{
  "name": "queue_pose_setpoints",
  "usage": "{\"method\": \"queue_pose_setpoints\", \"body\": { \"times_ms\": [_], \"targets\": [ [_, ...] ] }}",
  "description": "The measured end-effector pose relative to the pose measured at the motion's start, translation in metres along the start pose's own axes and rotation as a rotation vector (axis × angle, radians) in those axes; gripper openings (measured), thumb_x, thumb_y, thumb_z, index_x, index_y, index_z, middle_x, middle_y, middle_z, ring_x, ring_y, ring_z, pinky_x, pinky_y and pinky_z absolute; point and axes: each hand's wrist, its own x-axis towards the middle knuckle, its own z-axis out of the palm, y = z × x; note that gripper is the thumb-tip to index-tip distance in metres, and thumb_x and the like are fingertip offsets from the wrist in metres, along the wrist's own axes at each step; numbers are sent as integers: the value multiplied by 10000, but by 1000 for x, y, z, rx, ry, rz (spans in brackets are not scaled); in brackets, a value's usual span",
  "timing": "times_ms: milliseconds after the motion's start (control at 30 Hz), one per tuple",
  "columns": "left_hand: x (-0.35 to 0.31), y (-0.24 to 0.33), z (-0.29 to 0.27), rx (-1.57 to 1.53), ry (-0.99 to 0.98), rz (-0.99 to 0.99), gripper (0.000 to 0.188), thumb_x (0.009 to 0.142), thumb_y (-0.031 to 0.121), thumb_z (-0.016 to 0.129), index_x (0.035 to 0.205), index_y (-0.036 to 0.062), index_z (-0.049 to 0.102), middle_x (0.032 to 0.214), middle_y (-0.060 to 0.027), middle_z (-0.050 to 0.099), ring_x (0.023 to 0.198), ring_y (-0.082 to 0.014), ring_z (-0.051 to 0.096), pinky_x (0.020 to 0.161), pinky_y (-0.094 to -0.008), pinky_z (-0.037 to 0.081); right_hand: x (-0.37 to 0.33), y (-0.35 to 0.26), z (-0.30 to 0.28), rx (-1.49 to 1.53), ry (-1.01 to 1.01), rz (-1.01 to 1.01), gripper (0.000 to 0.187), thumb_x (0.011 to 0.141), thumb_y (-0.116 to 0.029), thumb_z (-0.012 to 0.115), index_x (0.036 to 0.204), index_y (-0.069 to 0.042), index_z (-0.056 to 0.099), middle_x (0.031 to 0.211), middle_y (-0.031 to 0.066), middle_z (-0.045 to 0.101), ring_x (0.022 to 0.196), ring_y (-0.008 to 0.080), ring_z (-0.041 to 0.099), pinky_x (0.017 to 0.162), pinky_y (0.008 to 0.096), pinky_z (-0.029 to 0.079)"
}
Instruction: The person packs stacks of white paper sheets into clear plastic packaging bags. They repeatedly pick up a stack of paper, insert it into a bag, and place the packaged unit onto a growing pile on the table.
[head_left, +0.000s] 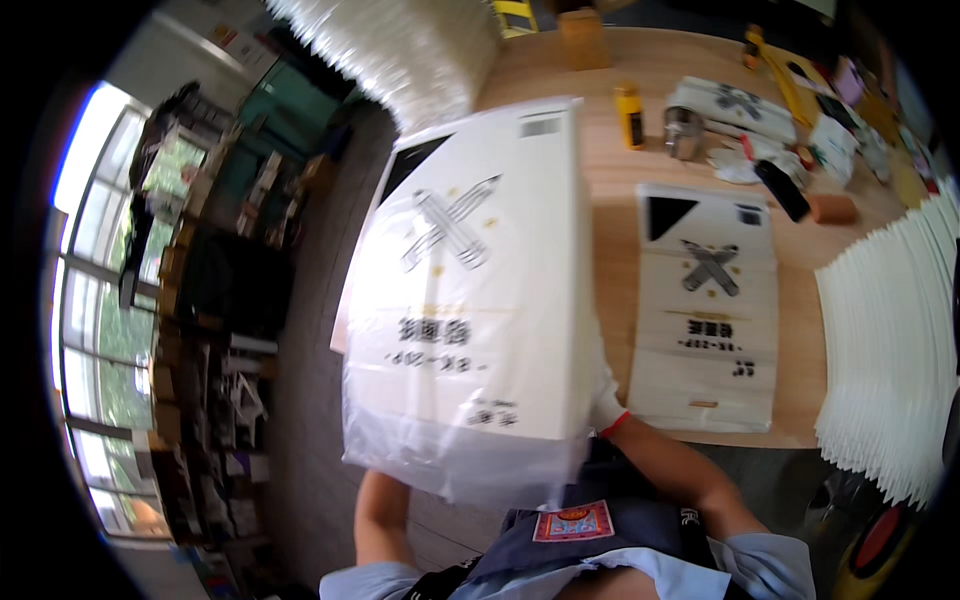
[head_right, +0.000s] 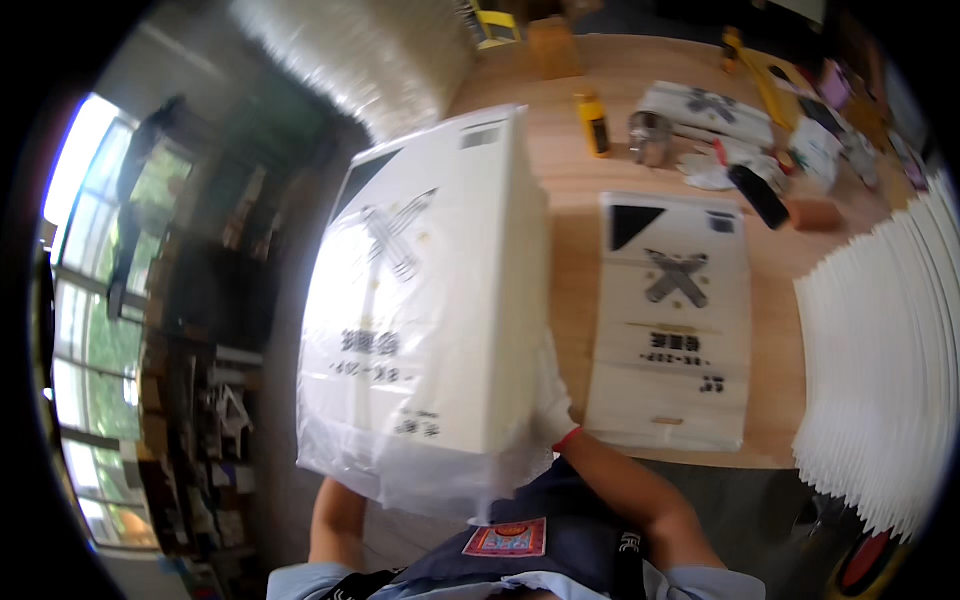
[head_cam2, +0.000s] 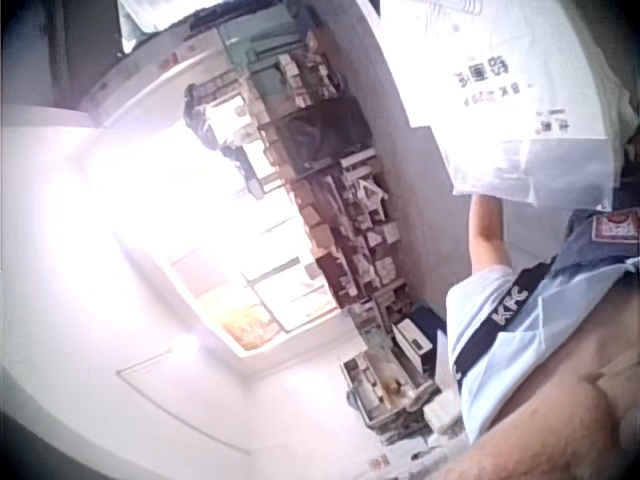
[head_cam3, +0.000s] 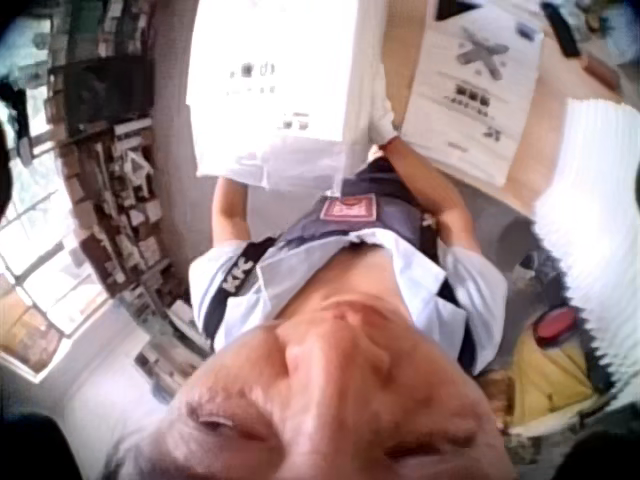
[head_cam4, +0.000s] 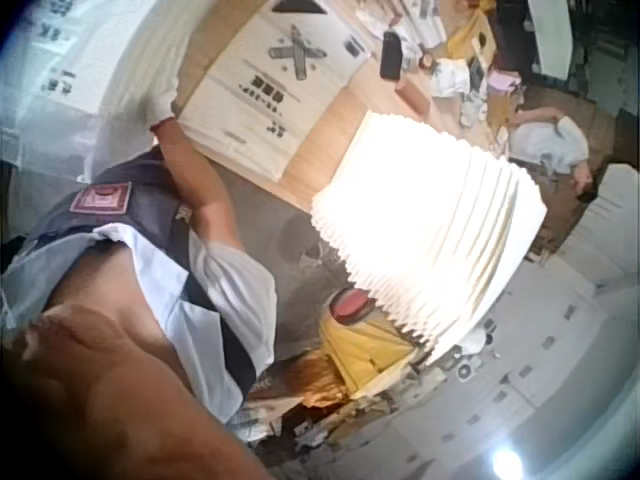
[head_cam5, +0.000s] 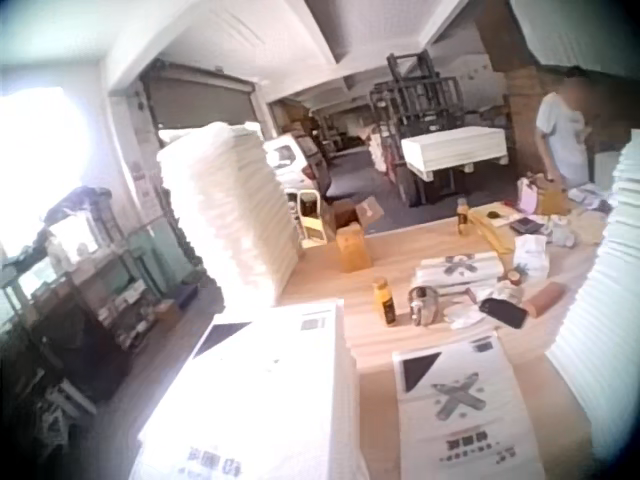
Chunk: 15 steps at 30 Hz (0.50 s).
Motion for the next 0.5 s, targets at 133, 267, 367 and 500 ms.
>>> {"method": "queue_pose_setpoints", "body": {
  "times_ms": [133,267,367,500],
  "targets": [
    [-20,-37,27,-99,23,-55,430,948,311,630,1288,58,555,1187,-179,656,1088,-290,628,932,-393,499,7,3,16,-7,16,12,617,1055,-333,409,1604,-106,247,1647,173,264,1477,324,347,1195,335,278],
    [-6,-48,24,-128,33,-31,394,960,296,624,1266,54,569,1161,-166,666,1062,-273,635,916,-382,506,19,5,35,-6,74,-13,593,1057,-283,399,1602,-98,254,1646,172,265,1478,317,345,1199,332,279],
    [11,-48,18,-139,45,10,367,969,284,619,1250,51,579,1142,-155,673,1043,-260,641,904,-375,511,33,5,50,21,129,-57,578,1058,-245,392,1599,-91,259,1645,170,267,1479,312,344,1201,330,279],
    [29,-39,18,-178,89,72,333,981,270,613,1228,47,593,1116,-142,683,1017,-242,649,889,-364,518,41,-20,32,-87,130,-97,571,1055,-248,414,1587,-84,285,1629,169,298,1470,314,356,1198,343,291]
  ]
}}
